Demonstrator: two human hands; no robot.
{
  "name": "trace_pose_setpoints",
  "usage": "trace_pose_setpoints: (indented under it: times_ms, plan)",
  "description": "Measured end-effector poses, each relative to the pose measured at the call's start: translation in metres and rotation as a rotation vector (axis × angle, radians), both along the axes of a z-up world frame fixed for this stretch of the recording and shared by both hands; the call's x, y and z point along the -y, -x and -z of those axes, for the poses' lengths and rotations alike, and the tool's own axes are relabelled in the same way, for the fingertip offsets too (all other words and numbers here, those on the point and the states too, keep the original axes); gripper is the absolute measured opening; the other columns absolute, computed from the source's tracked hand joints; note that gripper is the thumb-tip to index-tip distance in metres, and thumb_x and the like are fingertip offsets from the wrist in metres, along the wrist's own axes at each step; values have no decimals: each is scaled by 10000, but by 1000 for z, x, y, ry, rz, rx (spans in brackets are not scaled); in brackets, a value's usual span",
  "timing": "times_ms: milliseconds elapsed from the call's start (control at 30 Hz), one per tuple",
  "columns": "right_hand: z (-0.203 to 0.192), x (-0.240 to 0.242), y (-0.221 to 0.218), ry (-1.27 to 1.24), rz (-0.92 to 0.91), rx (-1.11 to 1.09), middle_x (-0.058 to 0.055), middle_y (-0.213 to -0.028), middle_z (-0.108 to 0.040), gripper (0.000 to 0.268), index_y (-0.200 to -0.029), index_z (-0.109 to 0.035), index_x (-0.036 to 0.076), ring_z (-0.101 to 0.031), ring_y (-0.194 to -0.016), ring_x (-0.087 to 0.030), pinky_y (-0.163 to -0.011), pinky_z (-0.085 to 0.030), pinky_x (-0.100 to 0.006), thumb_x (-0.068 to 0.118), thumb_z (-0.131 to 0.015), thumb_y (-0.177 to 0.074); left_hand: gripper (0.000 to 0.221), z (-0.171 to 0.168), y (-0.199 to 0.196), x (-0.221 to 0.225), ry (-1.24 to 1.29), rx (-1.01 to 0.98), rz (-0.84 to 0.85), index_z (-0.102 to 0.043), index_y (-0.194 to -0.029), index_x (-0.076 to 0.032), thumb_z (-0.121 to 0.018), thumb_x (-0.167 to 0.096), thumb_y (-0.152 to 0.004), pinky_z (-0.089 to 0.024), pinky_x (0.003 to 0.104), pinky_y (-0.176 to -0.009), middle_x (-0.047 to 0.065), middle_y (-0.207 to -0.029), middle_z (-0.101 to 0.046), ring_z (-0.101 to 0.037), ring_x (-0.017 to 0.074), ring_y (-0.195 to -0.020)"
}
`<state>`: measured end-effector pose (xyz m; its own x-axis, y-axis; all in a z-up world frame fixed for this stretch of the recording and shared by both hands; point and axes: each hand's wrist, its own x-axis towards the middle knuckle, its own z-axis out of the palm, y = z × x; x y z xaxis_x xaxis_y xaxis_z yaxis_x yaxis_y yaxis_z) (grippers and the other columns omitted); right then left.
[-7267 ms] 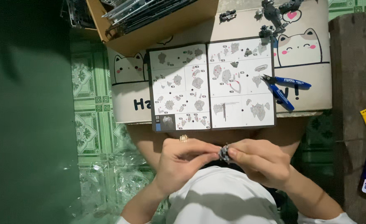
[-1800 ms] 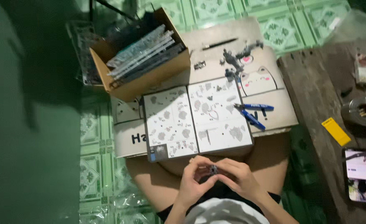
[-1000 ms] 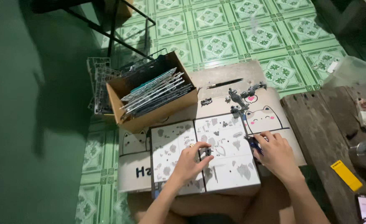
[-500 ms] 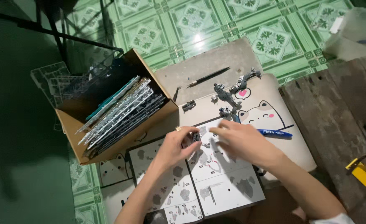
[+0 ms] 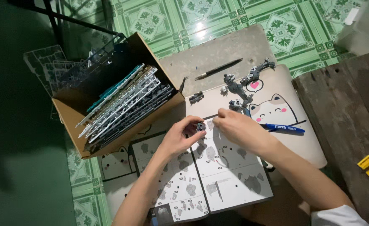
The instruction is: The person assembles an action figure by hand following a printed instruction manual. The person snaps small plastic parts together, refers to the manual, and uses a pair of snips to remove a piece from a plastic sprue.
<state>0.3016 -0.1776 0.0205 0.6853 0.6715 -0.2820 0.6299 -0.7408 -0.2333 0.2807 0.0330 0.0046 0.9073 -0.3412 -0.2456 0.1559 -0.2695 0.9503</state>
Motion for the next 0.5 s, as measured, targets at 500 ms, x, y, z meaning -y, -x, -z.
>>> trace_pose_setpoints:
  times_ms: [500]
  plan:
    - [-34,23,-51,-598,305,-59,-224,-863,-671,203,-1005,-672,-72,-697,-736,-327,-635,-574,-375,-109,-652,-807,322,-4,-2,-1,26,61,61,-681,-1124,-111,-737,-133,-807,-542,314,-646,131,-1015,-659,-570,142,-774]
